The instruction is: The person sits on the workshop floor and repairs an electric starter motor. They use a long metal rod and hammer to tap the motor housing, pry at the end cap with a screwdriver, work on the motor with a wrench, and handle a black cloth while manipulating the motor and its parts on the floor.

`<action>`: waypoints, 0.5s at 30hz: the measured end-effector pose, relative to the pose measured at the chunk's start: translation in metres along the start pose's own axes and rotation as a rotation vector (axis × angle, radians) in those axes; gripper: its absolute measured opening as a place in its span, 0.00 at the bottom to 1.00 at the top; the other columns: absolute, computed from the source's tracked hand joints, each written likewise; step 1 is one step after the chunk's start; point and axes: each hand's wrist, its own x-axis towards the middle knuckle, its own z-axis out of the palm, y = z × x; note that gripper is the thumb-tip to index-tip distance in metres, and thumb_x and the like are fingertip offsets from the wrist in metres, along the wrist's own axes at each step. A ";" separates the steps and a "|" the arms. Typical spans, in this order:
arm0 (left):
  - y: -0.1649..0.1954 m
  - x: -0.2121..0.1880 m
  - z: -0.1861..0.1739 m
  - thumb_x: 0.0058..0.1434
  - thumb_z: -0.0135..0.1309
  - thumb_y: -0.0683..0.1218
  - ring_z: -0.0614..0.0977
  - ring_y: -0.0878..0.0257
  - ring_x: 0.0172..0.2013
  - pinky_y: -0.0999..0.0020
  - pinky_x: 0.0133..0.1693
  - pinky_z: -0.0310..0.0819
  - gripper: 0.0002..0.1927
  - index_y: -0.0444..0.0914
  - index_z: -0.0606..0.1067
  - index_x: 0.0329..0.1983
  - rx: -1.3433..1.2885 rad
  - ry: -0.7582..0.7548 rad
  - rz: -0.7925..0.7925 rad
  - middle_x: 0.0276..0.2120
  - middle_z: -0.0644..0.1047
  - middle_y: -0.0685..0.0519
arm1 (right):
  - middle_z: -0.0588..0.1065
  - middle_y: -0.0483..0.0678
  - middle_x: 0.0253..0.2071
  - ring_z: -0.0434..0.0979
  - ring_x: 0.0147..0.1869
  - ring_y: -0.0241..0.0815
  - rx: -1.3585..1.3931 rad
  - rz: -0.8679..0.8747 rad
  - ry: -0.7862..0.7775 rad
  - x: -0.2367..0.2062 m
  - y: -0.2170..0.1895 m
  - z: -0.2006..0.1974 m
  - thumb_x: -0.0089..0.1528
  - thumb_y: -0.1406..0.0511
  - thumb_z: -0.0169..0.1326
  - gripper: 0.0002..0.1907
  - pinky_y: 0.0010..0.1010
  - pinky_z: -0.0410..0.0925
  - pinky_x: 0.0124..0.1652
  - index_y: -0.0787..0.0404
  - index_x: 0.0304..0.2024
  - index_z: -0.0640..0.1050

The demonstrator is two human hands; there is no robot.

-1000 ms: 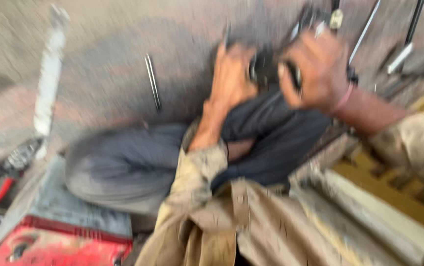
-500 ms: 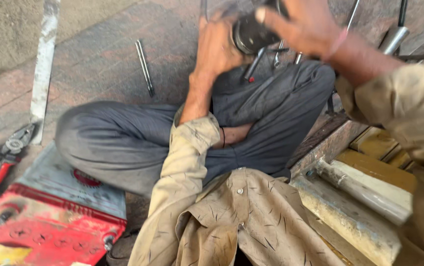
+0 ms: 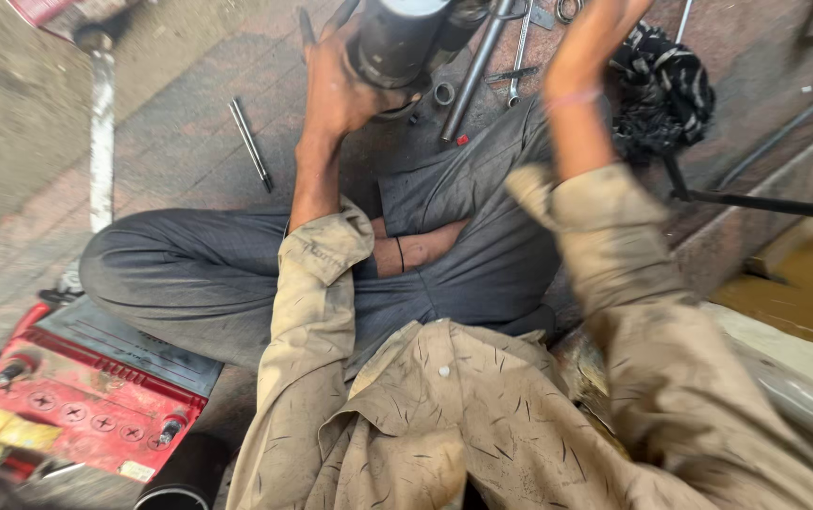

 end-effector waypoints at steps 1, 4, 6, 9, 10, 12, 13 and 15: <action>0.003 0.001 0.005 0.31 0.82 0.49 0.76 0.39 0.56 0.32 0.60 0.43 0.44 0.34 0.77 0.54 0.068 0.033 0.087 0.50 0.80 0.39 | 0.62 0.51 0.38 0.61 0.45 0.46 0.109 0.130 -0.023 -0.011 0.013 0.001 0.74 0.57 0.50 0.17 0.43 0.61 0.45 0.65 0.44 0.65; 0.008 0.007 0.018 0.37 0.81 0.45 0.79 0.44 0.53 0.38 0.63 0.54 0.39 0.34 0.77 0.52 0.041 -0.115 0.006 0.46 0.84 0.44 | 0.61 0.50 0.39 0.60 0.46 0.46 0.236 0.307 -0.313 -0.037 0.043 0.011 0.74 0.57 0.50 0.18 0.43 0.60 0.46 0.65 0.43 0.64; 0.010 0.008 0.029 0.41 0.82 0.46 0.83 0.50 0.53 0.50 0.60 0.72 0.38 0.34 0.75 0.54 -0.161 -0.168 -0.237 0.49 0.83 0.46 | 0.62 0.51 0.41 0.61 0.47 0.46 0.158 0.229 -0.461 -0.045 0.057 0.023 0.74 0.58 0.50 0.17 0.43 0.61 0.47 0.65 0.44 0.64; 0.014 0.012 0.039 0.47 0.80 0.45 0.85 0.56 0.56 0.59 0.61 0.81 0.39 0.32 0.72 0.59 -0.191 -0.247 -0.357 0.53 0.82 0.47 | 0.64 0.52 0.43 0.63 0.49 0.47 0.064 0.096 -0.485 -0.046 0.069 0.044 0.74 0.59 0.49 0.15 0.42 0.63 0.49 0.65 0.47 0.65; 0.017 0.015 0.040 0.48 0.80 0.44 0.85 0.57 0.56 0.60 0.62 0.81 0.40 0.32 0.72 0.61 -0.161 -0.264 -0.351 0.55 0.82 0.47 | 0.64 0.52 0.44 0.64 0.50 0.48 0.053 0.067 -0.481 -0.045 0.071 0.050 0.74 0.59 0.49 0.14 0.42 0.63 0.50 0.65 0.47 0.66; 0.023 0.023 0.038 0.46 0.83 0.42 0.81 0.53 0.60 0.57 0.63 0.77 0.46 0.30 0.68 0.64 -0.152 -0.286 -0.201 0.58 0.79 0.43 | 0.66 0.52 0.45 0.66 0.51 0.49 0.062 0.017 -0.463 -0.044 0.078 0.064 0.74 0.60 0.48 0.13 0.41 0.64 0.51 0.65 0.49 0.67; 0.026 0.027 0.033 0.45 0.84 0.41 0.79 0.51 0.61 0.55 0.64 0.75 0.49 0.28 0.67 0.66 -0.142 -0.292 -0.130 0.59 0.77 0.41 | 0.66 0.53 0.46 0.66 0.52 0.49 0.076 -0.003 -0.460 -0.045 0.080 0.071 0.74 0.61 0.48 0.12 0.41 0.65 0.52 0.64 0.49 0.67; 0.035 0.037 0.025 0.42 0.81 0.42 0.78 0.53 0.62 0.56 0.67 0.72 0.52 0.29 0.63 0.66 -0.261 -0.202 -0.169 0.59 0.75 0.41 | 0.67 0.53 0.47 0.68 0.53 0.50 0.098 -0.033 -0.453 -0.046 0.086 0.080 0.74 0.62 0.48 0.11 0.41 0.66 0.53 0.64 0.51 0.68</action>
